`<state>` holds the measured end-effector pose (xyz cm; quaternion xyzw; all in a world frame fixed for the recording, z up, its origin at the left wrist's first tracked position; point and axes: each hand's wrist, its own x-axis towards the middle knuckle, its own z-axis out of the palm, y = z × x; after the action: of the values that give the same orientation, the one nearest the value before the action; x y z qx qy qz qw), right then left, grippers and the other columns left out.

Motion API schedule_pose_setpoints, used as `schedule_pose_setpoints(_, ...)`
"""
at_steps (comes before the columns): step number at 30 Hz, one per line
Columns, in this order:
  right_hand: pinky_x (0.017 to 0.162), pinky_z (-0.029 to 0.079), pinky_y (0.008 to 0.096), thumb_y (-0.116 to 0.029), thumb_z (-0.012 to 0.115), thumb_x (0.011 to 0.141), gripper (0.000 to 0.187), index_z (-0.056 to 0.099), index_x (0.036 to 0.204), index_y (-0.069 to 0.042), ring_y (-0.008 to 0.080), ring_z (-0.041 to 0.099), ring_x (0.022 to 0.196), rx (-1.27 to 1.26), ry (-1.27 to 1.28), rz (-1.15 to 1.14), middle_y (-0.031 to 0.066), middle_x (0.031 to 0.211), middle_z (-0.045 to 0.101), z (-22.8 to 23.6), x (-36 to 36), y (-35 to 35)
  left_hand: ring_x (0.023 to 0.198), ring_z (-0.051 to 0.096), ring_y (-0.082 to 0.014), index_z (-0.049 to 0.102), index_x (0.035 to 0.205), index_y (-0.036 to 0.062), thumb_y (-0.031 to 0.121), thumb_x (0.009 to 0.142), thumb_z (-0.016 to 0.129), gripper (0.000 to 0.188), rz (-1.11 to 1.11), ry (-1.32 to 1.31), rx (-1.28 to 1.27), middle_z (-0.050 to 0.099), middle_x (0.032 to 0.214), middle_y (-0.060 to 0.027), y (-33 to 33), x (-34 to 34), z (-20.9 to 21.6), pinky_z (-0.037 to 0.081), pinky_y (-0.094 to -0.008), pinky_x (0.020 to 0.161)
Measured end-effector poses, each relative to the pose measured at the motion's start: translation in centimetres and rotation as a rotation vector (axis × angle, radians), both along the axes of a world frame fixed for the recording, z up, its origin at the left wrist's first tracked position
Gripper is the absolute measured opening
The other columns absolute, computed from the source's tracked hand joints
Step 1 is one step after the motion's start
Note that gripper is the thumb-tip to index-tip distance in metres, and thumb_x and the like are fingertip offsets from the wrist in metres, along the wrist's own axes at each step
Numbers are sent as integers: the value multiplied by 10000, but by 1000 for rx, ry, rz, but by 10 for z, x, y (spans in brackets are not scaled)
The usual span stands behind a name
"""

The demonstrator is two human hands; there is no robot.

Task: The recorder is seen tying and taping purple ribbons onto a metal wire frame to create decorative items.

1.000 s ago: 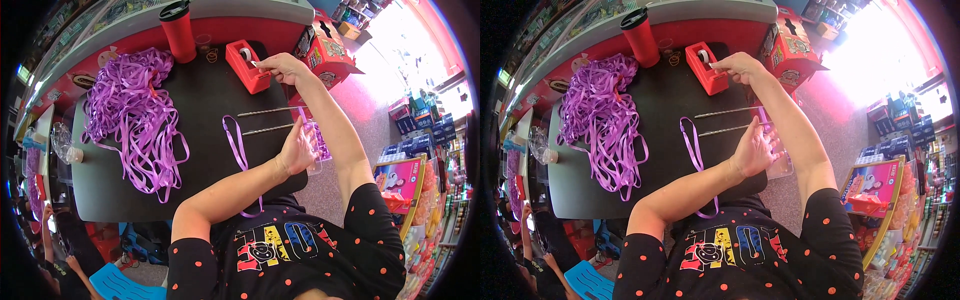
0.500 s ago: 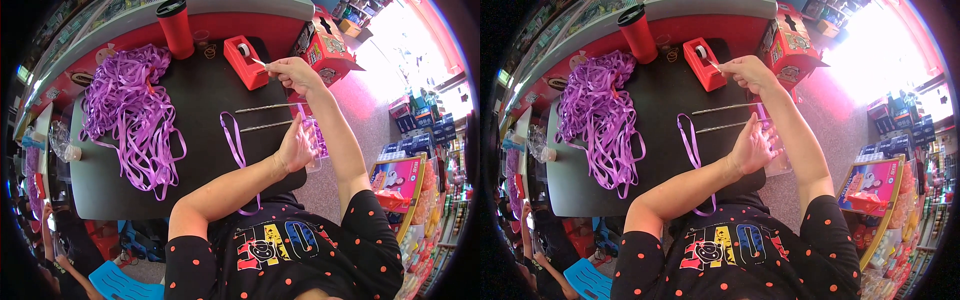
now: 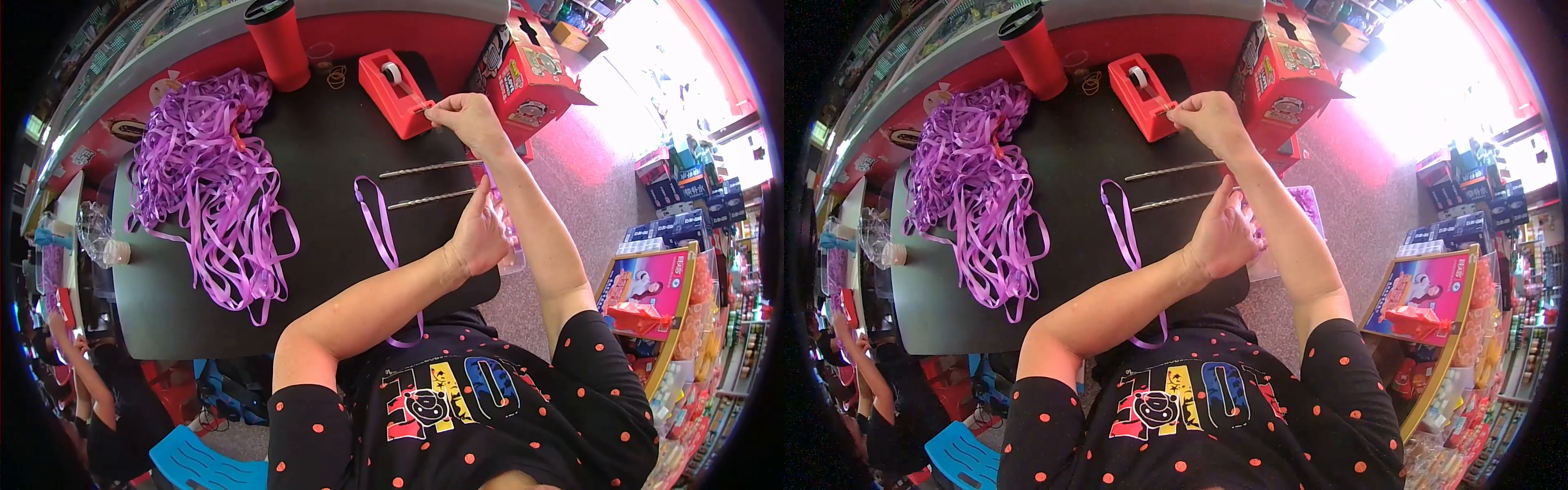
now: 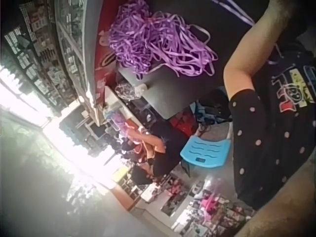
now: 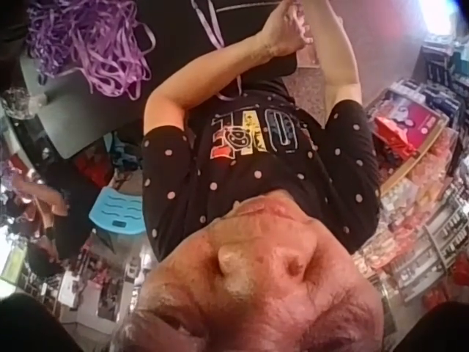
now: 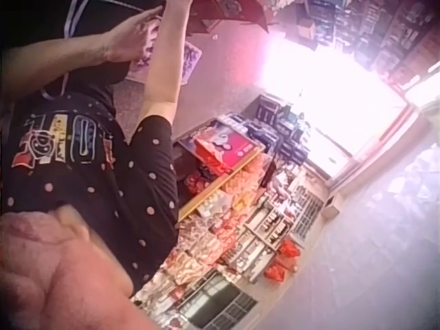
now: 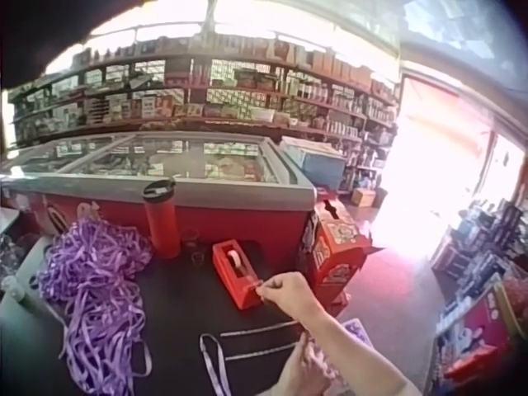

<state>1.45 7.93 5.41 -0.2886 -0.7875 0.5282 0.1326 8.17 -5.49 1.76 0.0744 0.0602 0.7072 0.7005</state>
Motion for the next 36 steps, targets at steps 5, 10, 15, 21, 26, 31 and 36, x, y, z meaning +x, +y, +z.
schedule_pose_setpoints(5,553,408,217,-212,669,842,226,701,870,10,62,536,590,366,11,86,5,692,649,12,13,-11,1425,103,-247,67,1479,178,660,891,368,818,17,-19,-49,80,1552,-47,0,2,-3,113,-504,1118)
schedule_pose_setpoints(10,647,455,214,-176,647,854,210,692,905,22,70,580,712,-71,-26,157,14,749,661,33,73,0,1162,367,-207,326,1328,181,522,900,523,582,36,-56,-234,373,1306,-28,6,9,-12,278,-449,1006)
schedule_pose_setpoints(15,719,487,231,-152,655,852,223,687,961,39,94,617,787,-105,-124,226,64,850,689,35,133,8,1040,429,-161,406,1209,205,265,886,638,401,118,11,-209,448,1178,-3,7,10,-13,379,-390,893)
schedule_pose_setpoints(21,724,498,248,-111,637,843,190,691,938,44,95,627,787,90,-267,211,72,852,698,35,165,3,1035,453,-164,369,1221,164,174,874,652,448,108,73,-228,457,1180,-17,11,11,-17,381,-382,905)
schedule_pose_setpoints(26,695,507,257,-115,637,835,180,694,938,22,99,639,753,225,-320,207,83,807,698,32,174,-2,948,469,-117,225,1372,197,127,892,620,627,97,101,-238,481,1086,3,9,11,-15,383,-363,851)
schedule_pose_setpoints(31,713,515,324,-237,643,804,241,709,953,-59,219,688,762,325,-340,171,136,816,694,37,178,-12,966,492,-126,149,1412,203,104,890,619,709,118,104,-289,502,1071,-20,8,15,-15,386,-358,847)
schedule_pose_setpoints(36,702,509,283,-149,651,829,231,683,1019,-22,155,659,757,392,-324,127,135,904,698,46,178,-27,1031,530,-164,251,1347,123,61,880,606,590,154,156,-233,511,1188,-71,9,15,-18,398,-388,901)
